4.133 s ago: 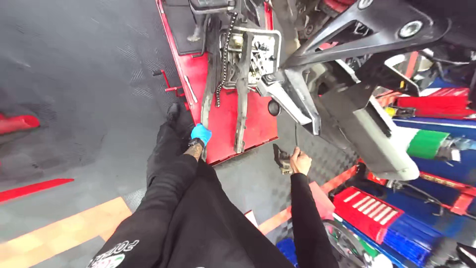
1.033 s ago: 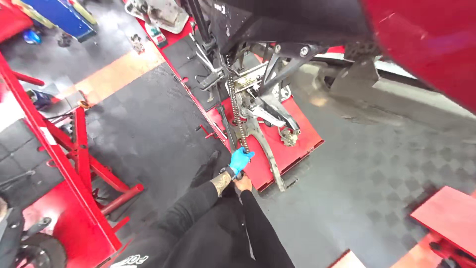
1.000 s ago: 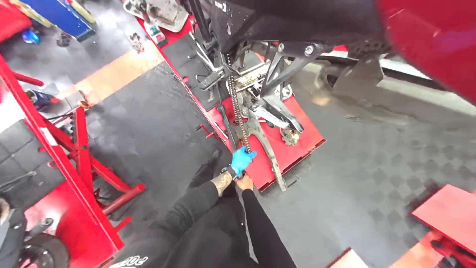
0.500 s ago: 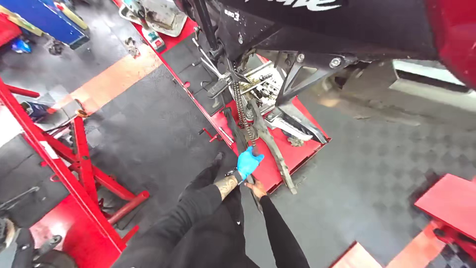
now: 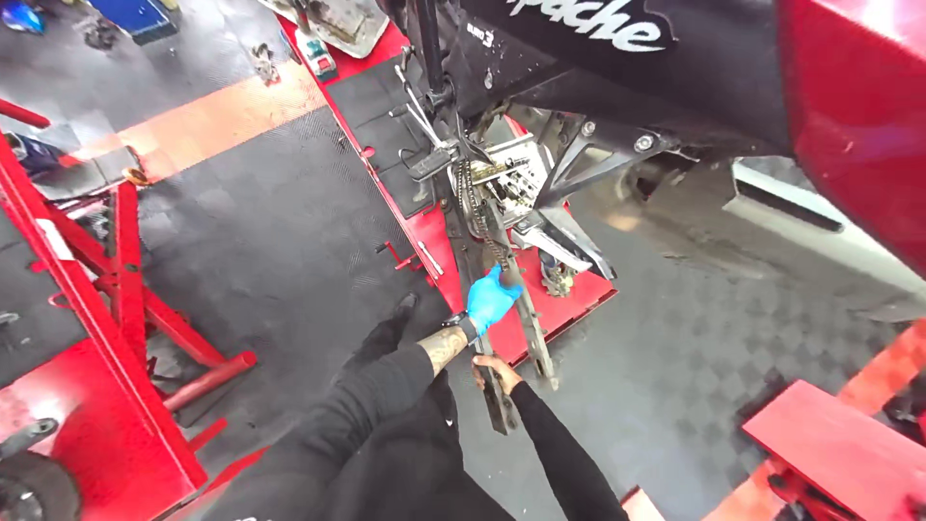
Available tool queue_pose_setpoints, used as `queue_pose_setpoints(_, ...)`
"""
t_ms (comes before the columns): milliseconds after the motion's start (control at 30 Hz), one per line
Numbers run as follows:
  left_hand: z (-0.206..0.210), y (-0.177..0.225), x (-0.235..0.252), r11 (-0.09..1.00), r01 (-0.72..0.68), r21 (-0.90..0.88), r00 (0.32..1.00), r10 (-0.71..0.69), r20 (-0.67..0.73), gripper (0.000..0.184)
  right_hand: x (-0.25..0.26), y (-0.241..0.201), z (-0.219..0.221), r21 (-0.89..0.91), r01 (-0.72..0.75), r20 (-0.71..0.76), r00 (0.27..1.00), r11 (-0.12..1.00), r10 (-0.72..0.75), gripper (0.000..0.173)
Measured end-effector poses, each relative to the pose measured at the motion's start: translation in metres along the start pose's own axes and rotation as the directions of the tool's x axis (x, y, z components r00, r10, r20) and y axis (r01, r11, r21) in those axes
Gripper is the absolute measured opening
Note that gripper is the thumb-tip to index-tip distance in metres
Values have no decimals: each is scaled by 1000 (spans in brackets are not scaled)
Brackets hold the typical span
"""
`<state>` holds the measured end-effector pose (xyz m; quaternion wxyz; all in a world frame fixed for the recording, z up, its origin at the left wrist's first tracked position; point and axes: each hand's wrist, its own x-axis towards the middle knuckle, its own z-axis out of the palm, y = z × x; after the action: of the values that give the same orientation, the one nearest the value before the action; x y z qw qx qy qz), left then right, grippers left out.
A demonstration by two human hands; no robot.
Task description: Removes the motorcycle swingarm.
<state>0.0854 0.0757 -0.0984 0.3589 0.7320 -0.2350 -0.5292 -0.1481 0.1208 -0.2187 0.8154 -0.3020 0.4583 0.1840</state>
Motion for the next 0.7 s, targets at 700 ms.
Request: queue_pose_setpoints(700,-1,10,-7,981,134,-142,986,-118,120,73,-185,-108,40,-393,-473,-556,805,789,206,29)
